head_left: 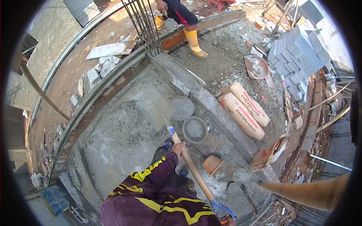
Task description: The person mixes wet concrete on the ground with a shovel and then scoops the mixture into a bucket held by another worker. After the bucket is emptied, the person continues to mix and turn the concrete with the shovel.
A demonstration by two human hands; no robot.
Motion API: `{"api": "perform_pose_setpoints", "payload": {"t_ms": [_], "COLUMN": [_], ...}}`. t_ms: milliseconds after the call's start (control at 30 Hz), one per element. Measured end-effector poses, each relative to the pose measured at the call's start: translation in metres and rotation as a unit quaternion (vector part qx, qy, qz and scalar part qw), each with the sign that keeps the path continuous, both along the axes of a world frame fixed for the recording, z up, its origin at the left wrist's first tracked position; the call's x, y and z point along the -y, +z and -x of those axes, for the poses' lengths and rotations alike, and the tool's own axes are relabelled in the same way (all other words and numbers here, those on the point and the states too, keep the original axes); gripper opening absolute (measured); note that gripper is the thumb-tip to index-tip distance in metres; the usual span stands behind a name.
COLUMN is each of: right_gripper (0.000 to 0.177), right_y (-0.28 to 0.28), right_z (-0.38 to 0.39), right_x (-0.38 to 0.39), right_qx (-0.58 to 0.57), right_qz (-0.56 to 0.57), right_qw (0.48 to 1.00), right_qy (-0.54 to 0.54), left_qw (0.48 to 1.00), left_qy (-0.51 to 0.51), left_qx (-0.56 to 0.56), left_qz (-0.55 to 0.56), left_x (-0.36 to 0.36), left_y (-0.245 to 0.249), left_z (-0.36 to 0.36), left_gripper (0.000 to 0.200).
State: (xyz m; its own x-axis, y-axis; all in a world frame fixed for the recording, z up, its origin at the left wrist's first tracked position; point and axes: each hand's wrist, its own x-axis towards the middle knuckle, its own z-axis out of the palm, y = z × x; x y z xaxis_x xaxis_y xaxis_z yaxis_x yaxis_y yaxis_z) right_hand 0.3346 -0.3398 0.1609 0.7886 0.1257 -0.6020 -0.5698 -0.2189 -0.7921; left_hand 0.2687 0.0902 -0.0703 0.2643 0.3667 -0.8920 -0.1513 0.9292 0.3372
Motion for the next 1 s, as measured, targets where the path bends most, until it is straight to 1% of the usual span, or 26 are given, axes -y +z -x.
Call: {"api": "perform_pose_setpoints", "payload": {"t_ms": [100,167,200,233,267,333,367,467,533,600,667,733,767,867,967,1000], "right_gripper": [0.009,0.012,0.012,0.012,0.013,0.014,0.012,0.015,0.011,0.013,0.013,0.014,0.014,0.018,0.015,0.015], "right_y": [0.031,0.050,0.062,0.074,0.084,0.102,0.104,0.145,0.145,0.143,0.129,0.113,0.102,0.052,0.042,0.045], "right_z": [-0.013,-0.022,-0.025,-0.028,-0.031,-0.026,-0.021,0.014,0.029,0.053,0.082,0.106,0.119,0.170,0.222,0.236], "right_x": [0.035,0.040,0.036,0.027,0.015,-0.006,-0.010,-0.051,-0.067,-0.089,-0.102,-0.118,-0.124,-0.137,-0.145,-0.151], "right_qx": [-0.016,-0.037,-0.036,-0.033,-0.029,0.013,0.007,-0.073,-0.097,-0.067,-0.048,-0.077,-0.092,-0.080,-0.069,-0.071], "right_qz": [-0.083,-0.122,-0.120,-0.120,-0.122,-0.094,-0.116,-0.175,-0.199,-0.201,-0.200,-0.199,-0.198,-0.181,-0.181,-0.187], "right_qw": [0.994,0.986,0.983,0.978,0.971,0.962,0.954,0.931,0.896,0.887,0.882,0.861,0.849,0.845,0.841,0.850], "right_qy": [0.066,0.104,0.136,0.170,0.204,0.256,0.277,0.312,0.385,0.410,0.424,0.462,0.482,0.497,0.505,0.487], "left_qw": [0.997,0.994,0.992,0.988,0.983,0.972,0.968,0.952,0.944,0.934,0.931,0.925,0.910,0.907,0.902,0.906], "left_qy": [0.072,0.107,0.126,0.147,0.175,0.227,0.243,0.288,0.311,0.332,0.337,0.346,0.378,0.341,0.329,0.319], "left_qx": [0.004,0.010,0.010,0.040,0.047,0.062,0.056,0.090,0.105,0.128,0.141,0.157,0.171,0.246,0.278,0.274], "left_qz": [0.020,0.013,0.010,0.011,0.006,0.006,0.003,0.047,0.034,0.014,0.008,0.010,0.008,-0.026,-0.021,-0.046], "left_x": [0.051,0.079,0.093,0.103,0.109,0.124,0.132,0.154,0.178,0.185,0.198,0.213,0.219,0.242,0.263,0.264], "left_y": [0.027,0.042,0.049,0.050,0.053,0.060,0.072,0.073,0.072,0.073,0.070,0.079,0.074,0.053,0.055,0.061], "left_z": [0.032,0.047,0.058,0.067,0.075,0.088,0.094,0.119,0.137,0.145,0.160,0.172,0.178,0.218,0.267,0.284], "left_gripper": [0.021,0.022,0.022,0.023,0.022,0.021,0.021,0.024,0.028,0.032,0.034,0.035,0.035,0.040,0.052,0.052]}}
